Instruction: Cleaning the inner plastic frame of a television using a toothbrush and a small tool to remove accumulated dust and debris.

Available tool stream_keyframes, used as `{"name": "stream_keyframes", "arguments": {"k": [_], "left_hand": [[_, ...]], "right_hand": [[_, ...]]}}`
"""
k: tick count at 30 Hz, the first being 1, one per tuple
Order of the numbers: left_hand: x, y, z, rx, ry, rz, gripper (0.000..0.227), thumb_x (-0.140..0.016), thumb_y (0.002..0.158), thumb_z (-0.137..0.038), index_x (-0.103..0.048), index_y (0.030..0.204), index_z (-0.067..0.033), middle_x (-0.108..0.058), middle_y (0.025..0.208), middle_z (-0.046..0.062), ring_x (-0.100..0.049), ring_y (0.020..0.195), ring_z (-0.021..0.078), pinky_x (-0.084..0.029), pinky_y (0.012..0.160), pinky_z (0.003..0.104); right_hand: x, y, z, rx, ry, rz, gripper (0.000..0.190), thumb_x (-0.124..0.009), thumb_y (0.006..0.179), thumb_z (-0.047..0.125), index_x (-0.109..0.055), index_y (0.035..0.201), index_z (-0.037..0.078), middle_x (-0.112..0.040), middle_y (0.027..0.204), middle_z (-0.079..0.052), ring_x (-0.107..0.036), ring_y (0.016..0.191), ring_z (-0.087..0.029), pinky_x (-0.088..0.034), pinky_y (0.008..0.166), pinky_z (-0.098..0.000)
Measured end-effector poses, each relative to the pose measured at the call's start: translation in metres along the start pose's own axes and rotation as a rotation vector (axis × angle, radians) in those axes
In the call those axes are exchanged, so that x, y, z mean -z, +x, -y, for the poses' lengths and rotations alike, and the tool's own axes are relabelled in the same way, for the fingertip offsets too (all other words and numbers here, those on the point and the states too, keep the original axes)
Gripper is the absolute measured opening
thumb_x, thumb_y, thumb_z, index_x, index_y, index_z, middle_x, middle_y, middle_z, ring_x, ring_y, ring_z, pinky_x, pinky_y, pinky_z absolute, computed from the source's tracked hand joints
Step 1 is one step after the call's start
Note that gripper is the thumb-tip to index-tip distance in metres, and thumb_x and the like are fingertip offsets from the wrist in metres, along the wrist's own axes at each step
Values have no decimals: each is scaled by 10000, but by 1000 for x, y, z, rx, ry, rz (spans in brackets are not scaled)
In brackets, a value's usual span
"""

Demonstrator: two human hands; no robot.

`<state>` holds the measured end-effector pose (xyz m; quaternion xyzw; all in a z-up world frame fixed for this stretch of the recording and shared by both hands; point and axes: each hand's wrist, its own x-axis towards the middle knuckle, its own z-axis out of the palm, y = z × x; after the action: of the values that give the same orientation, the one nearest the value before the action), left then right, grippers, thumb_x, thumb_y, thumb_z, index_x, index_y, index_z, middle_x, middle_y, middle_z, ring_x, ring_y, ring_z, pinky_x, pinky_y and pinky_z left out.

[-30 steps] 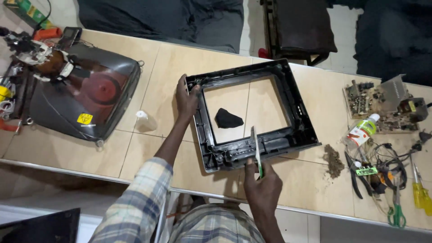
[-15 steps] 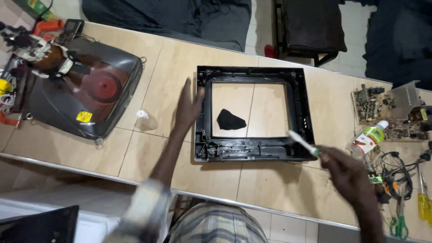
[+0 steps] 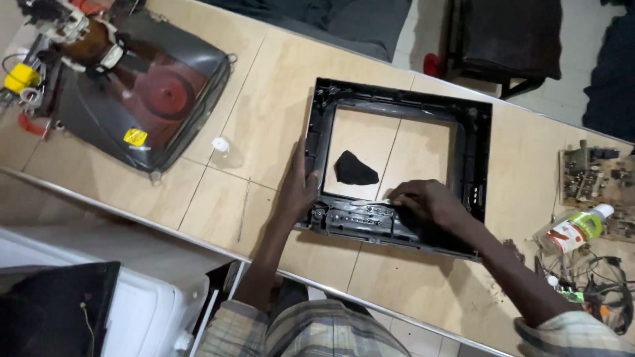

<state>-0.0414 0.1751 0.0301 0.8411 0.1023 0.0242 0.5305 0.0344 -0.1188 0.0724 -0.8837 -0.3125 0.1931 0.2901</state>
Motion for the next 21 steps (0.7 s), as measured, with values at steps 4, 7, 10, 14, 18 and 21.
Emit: {"name": "stream_keyframes", "arguments": {"k": [4, 7, 10, 14, 18, 21], "left_hand": [[6, -2, -10, 16, 54, 38, 801, -456, 964, -150, -68, 1663, -186, -194, 1678, 277, -253, 1498, 512, -266, 1241, 589], [4, 1, -7, 16, 71, 33, 797, -450, 955, -158, -82, 1662, -172, -205, 1676, 272, -253, 1504, 497, -264, 1246, 574], [0, 5, 12, -28, 84, 19, 792, -451, 952, -152, -98, 1661, -139, -219, 1660, 303, -250, 1502, 509, -258, 1248, 576], [2, 1, 3, -18, 111, 38, 809, -451, 947, -161, -80, 1666, -161, -203, 1670, 289, -246, 1508, 498, -260, 1251, 560], [0, 4, 5, -17, 82, 24, 796, -465, 954, -156, -101, 1662, -130, -219, 1662, 303, -257, 1505, 500, -248, 1251, 559], [-1, 6, 10, -40, 51, 12, 793, -463, 953, -141, -109, 1663, -139, -224, 1661, 305, -259, 1503, 503, -252, 1252, 560]], "right_hand": [[-1, 2, -30, -57, 87, 138, 53, -797, 860, 239, -818, 899, 211, -804, 856, -92, -772, 840, -325, -593, 790, -432], [16, -3, -44, -79, 86, 174, 71, -830, 818, 226, -834, 876, 185, -788, 842, -119, -754, 818, -336, -578, 794, -453], [7, 14, -38, -37, 102, 179, 108, -827, 817, 259, -845, 885, 176, -777, 843, -126, -739, 822, -339, -569, 801, -443], [-23, 25, -4, 123, 143, 87, 126, -725, 924, 281, -821, 991, 234, -718, 869, -113, -728, 780, -327, -588, 741, -418], [-29, 11, -18, 195, -15, 36, 162, -685, 948, 274, -798, 1060, 245, -648, 915, -117, -717, 758, -387, -588, 696, -447], [-32, 14, -9, 192, 27, 65, 202, -681, 929, 244, -777, 1107, 240, -621, 963, -94, -717, 744, -376, -582, 685, -432]]}}
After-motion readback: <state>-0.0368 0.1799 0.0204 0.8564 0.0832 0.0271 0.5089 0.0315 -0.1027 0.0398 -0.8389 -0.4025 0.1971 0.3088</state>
